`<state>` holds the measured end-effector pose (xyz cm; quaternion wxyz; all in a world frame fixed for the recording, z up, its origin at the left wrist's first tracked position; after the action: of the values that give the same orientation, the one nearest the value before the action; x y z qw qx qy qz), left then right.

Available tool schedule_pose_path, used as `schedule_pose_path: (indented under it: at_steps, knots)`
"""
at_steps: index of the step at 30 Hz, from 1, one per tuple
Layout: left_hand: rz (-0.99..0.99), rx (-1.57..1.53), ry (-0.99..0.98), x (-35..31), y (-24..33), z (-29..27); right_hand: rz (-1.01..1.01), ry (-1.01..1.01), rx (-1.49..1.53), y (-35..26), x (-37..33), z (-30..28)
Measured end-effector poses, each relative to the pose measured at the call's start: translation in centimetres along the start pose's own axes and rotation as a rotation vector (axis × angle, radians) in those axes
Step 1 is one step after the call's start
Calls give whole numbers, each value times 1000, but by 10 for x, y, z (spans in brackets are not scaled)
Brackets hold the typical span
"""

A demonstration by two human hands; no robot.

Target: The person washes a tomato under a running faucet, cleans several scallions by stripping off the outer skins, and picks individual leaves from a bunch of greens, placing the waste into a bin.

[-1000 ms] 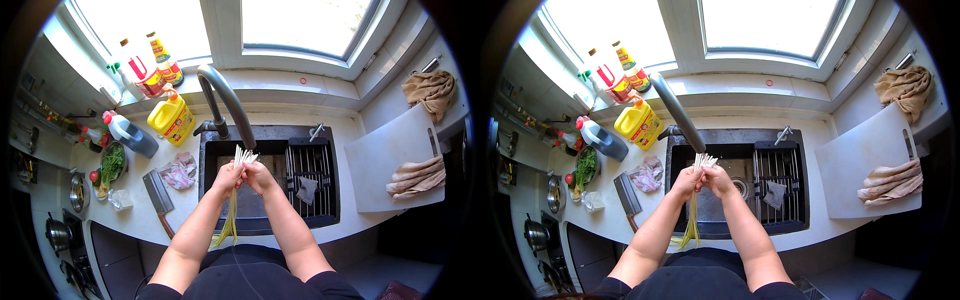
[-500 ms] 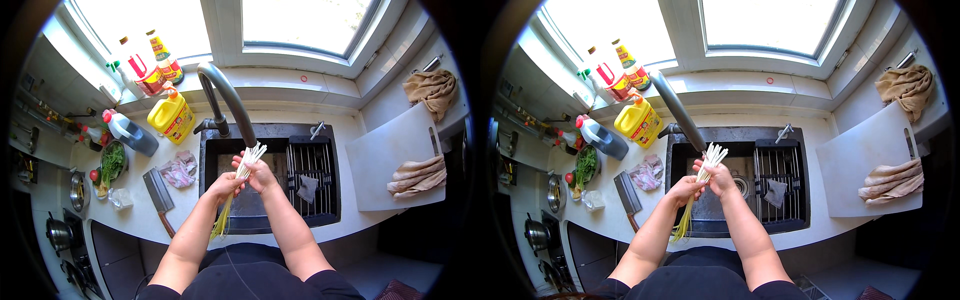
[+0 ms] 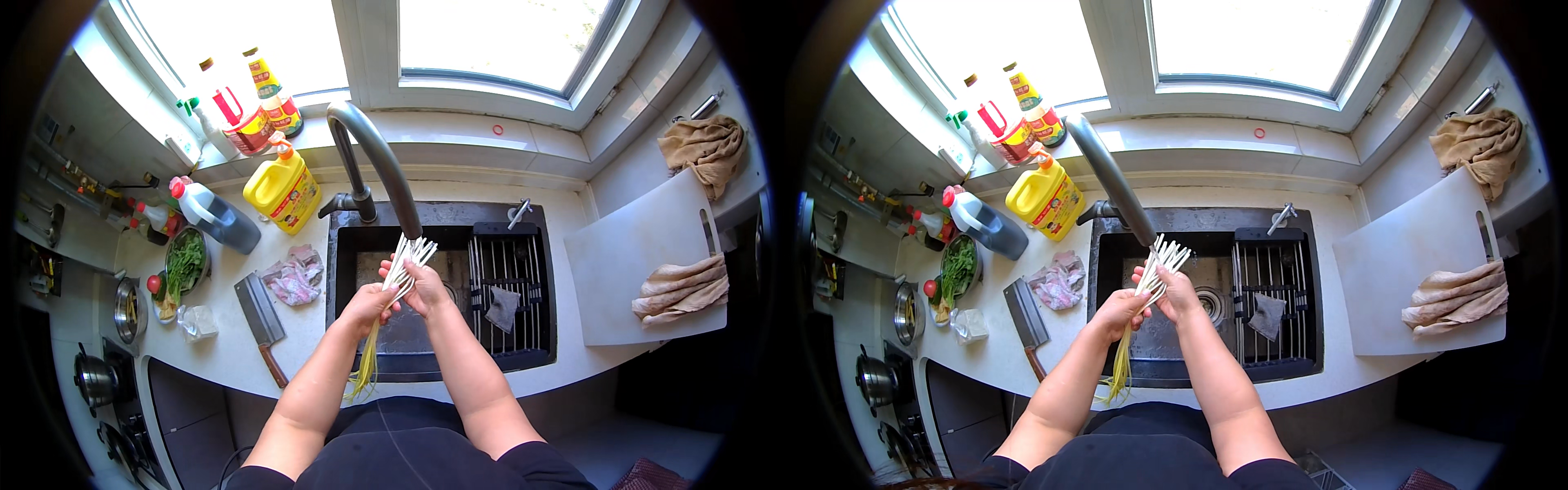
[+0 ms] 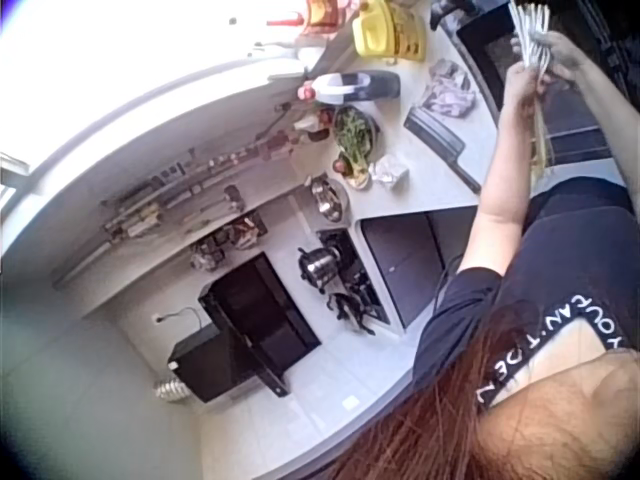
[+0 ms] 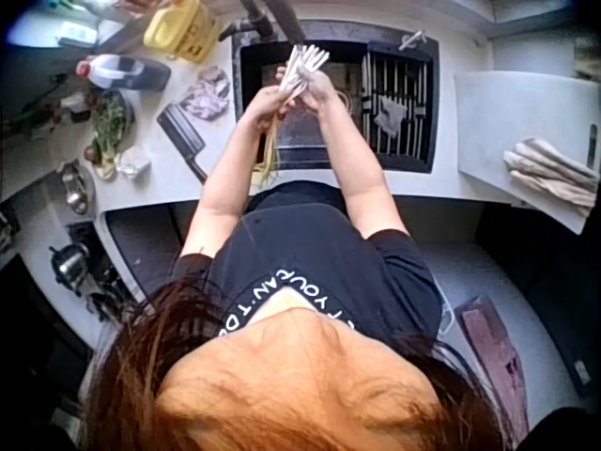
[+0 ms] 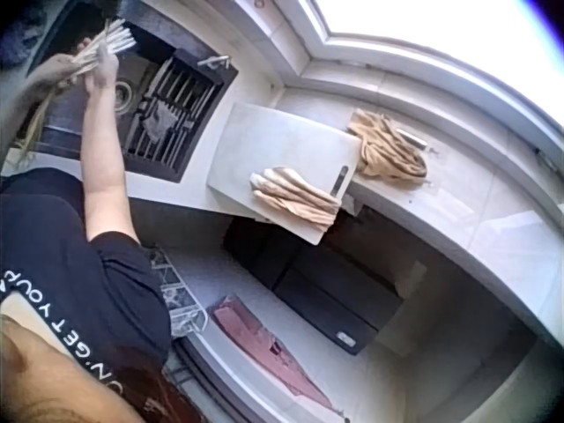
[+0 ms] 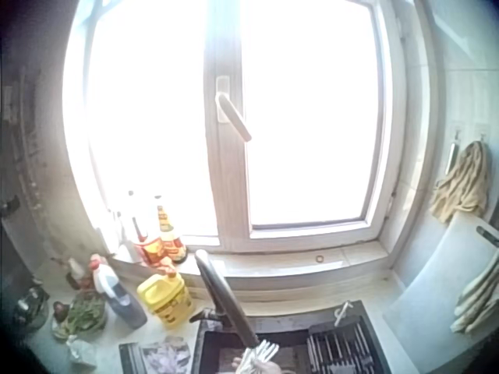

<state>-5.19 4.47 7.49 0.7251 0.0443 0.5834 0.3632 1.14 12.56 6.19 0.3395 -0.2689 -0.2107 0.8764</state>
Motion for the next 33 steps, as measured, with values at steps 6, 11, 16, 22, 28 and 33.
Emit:
schedule_pose_path:
  at_steps: [6,11,16,22,28,33]
  knots:
    - [34,87,24,3,4,0,-122,101,-213,-8,1,-13]
    - [58,78,41,-2,8,7,-90,251,-119,-9,1,-24]
    - [145,278,236,-1,11,1,-51,118,-145,-3,3,-13]
    - [157,234,168,2,14,9,-69,235,-73,-2,7,-26]
    - [188,194,218,1,13,1,-59,171,-101,-6,3,-9]
    - [165,177,236,4,10,-5,-69,34,-165,-6,5,-9]
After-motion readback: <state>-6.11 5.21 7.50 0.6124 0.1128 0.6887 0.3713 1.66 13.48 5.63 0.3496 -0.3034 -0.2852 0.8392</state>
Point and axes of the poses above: each hand's wrist, its own x-axis towards the middle knuckle, its own z-axis out of the palm, y = z × x, the point moved 7 cm from there along x, towards the middle knuckle, and after that the axes turned 13 degrees about -z, right-handed, at the moved point
